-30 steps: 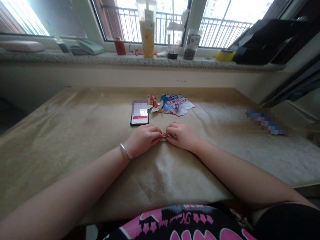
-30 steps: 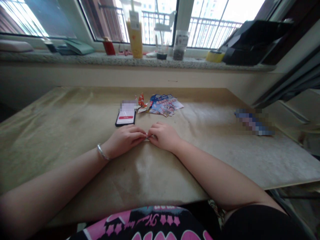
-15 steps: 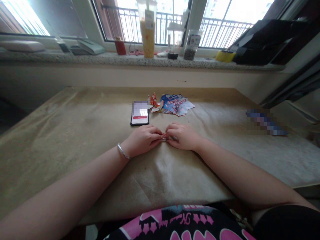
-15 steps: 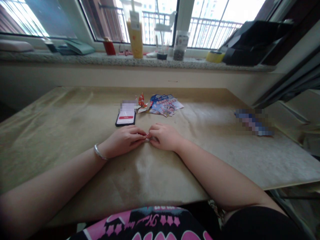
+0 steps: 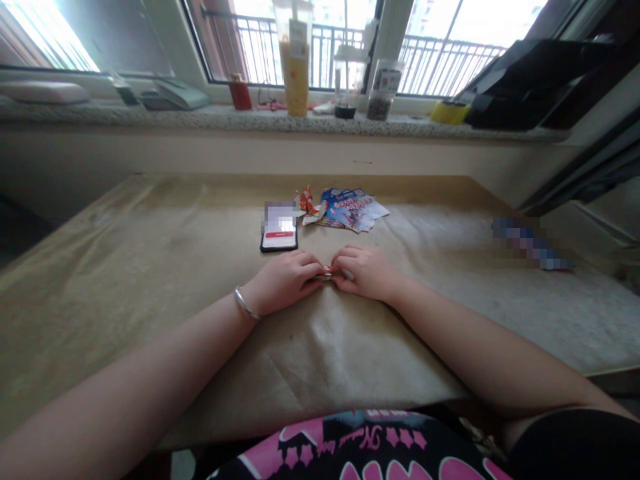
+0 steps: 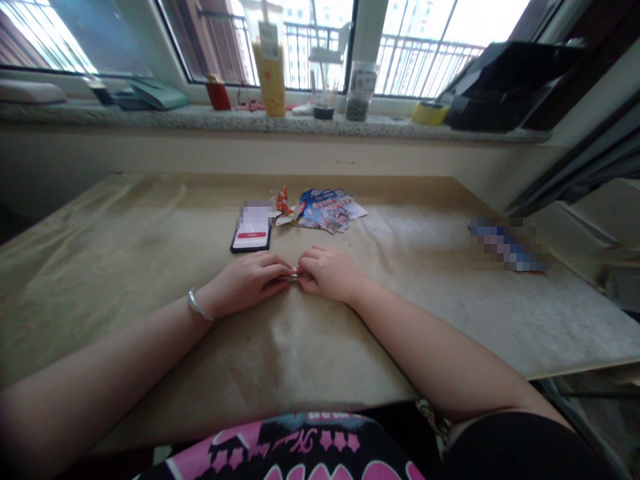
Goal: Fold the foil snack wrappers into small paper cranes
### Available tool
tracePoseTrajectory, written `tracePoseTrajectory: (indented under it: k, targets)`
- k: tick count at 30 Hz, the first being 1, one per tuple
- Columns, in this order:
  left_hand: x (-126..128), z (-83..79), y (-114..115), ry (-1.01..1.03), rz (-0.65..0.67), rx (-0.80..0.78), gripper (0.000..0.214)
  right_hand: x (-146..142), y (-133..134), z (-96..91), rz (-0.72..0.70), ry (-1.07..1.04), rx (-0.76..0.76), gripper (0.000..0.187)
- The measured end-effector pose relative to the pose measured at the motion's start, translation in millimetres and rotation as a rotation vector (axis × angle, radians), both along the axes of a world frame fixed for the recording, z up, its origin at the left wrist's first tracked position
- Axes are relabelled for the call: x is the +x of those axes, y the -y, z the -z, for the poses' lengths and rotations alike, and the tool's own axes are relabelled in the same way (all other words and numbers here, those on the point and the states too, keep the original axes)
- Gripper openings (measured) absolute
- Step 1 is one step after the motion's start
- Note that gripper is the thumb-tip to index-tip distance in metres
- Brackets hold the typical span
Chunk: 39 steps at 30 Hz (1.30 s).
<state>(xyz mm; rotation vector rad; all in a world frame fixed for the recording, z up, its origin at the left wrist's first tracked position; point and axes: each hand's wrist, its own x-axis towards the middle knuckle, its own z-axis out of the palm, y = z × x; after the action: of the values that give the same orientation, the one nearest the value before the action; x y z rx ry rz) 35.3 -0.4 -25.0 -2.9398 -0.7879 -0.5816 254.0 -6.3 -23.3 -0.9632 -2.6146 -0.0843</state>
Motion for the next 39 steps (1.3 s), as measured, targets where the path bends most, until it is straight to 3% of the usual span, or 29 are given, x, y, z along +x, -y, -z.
tracePoseTrajectory:
  k: [7, 16, 28, 33, 39]
  targets:
    - [1, -4.0, 2, 0.021, -0.049, 0.097, 0.02, -6, 6, -0.9, 0.057, -0.146, -0.007, 0.013]
    - [2, -9.3, 4, 0.154, -0.081, 0.03, 0.022, -9, 8, 1.6, 0.07, -0.386, -0.099, 0.007]
    - [2, -7.6, 0, 0.152, -0.016, -0.021, 0.021, -16, 15, -1.7, 0.048, -0.466, -0.117, 0.008]
    - [1, -4.0, -1, 0.209, -0.082, -0.088, 0.021, -17, 15, -0.8, 0.156, -0.478, -0.144, 0.009]
    - [0, -2.9, 0, 0.327, -0.158, -0.262, 0.022, -16, 10, 2.5, 0.159, -0.451, -0.23, 0.014]
